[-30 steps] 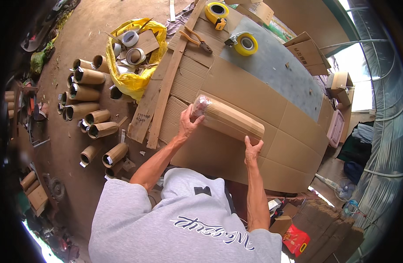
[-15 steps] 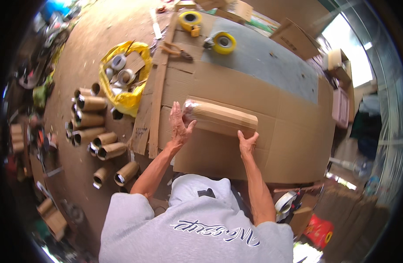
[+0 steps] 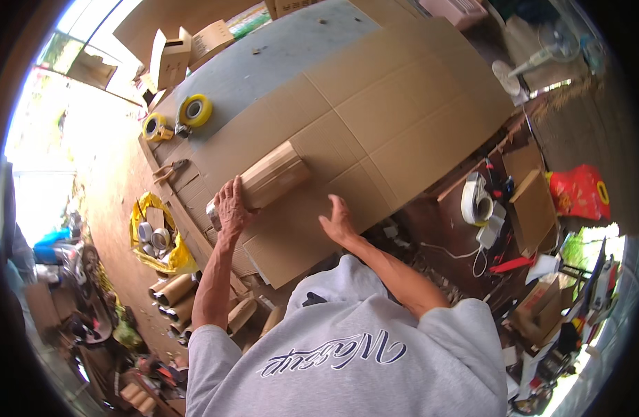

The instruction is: The person folds a large cardboard sheet into a box shape, uses a utility knife to cut along scored lines, and secures the box with a tape dispenser. The workspace is cluttered with cardboard tubes and other materials.

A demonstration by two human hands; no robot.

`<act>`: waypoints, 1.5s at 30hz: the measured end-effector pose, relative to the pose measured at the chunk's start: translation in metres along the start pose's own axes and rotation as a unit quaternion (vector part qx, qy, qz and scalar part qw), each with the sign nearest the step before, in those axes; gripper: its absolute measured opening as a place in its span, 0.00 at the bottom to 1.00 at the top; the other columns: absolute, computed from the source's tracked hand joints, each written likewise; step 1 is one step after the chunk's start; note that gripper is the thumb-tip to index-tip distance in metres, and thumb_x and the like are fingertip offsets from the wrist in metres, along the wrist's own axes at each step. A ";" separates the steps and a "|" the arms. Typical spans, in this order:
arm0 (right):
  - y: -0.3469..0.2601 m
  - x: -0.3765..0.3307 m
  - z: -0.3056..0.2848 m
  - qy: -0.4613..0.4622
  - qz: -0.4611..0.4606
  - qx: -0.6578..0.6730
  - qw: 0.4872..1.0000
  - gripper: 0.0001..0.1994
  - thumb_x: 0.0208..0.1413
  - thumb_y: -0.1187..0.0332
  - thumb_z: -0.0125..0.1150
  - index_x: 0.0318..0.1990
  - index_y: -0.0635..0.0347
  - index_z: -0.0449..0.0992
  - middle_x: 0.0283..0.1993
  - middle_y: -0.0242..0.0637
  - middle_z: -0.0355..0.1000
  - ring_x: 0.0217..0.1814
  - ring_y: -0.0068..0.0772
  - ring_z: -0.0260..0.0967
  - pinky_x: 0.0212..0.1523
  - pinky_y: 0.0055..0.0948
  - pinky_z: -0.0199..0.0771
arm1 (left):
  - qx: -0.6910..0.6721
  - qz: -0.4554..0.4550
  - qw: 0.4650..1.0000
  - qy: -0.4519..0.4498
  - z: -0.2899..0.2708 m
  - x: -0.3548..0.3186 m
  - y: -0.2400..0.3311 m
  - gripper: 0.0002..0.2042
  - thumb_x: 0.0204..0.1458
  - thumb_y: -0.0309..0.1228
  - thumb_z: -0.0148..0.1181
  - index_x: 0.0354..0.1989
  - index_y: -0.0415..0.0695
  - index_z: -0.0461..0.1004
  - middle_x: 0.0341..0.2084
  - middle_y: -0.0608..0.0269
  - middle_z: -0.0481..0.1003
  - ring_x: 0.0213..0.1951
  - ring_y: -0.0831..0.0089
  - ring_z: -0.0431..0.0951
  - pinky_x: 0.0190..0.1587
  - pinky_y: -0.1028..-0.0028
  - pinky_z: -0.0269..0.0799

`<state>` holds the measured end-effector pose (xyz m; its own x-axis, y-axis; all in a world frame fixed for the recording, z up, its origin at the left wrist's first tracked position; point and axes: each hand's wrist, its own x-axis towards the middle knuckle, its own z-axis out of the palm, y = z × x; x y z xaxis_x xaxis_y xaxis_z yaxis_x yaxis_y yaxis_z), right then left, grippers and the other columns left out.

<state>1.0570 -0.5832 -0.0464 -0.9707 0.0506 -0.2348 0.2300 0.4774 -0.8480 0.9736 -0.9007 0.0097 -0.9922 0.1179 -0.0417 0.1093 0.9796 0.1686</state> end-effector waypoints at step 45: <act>0.297 -0.237 -0.404 0.537 0.374 0.051 0.755 0.20 0.48 0.67 0.70 0.44 0.62 0.68 0.37 0.45 0.71 0.37 0.49 0.74 0.37 0.42 0.73 | 0.098 -0.100 0.968 -0.208 -0.009 0.035 0.030 0.65 0.32 0.44 0.80 0.77 0.52 0.38 0.67 0.42 0.57 0.66 0.40 0.60 0.69 0.42 0.55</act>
<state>1.3276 -0.0989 -0.0504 -0.0504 0.9799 -0.1932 0.6926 -0.1051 -0.7136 0.9417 -0.8689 0.0220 -0.8888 -0.0617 -0.4542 -0.0320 0.9968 -0.0727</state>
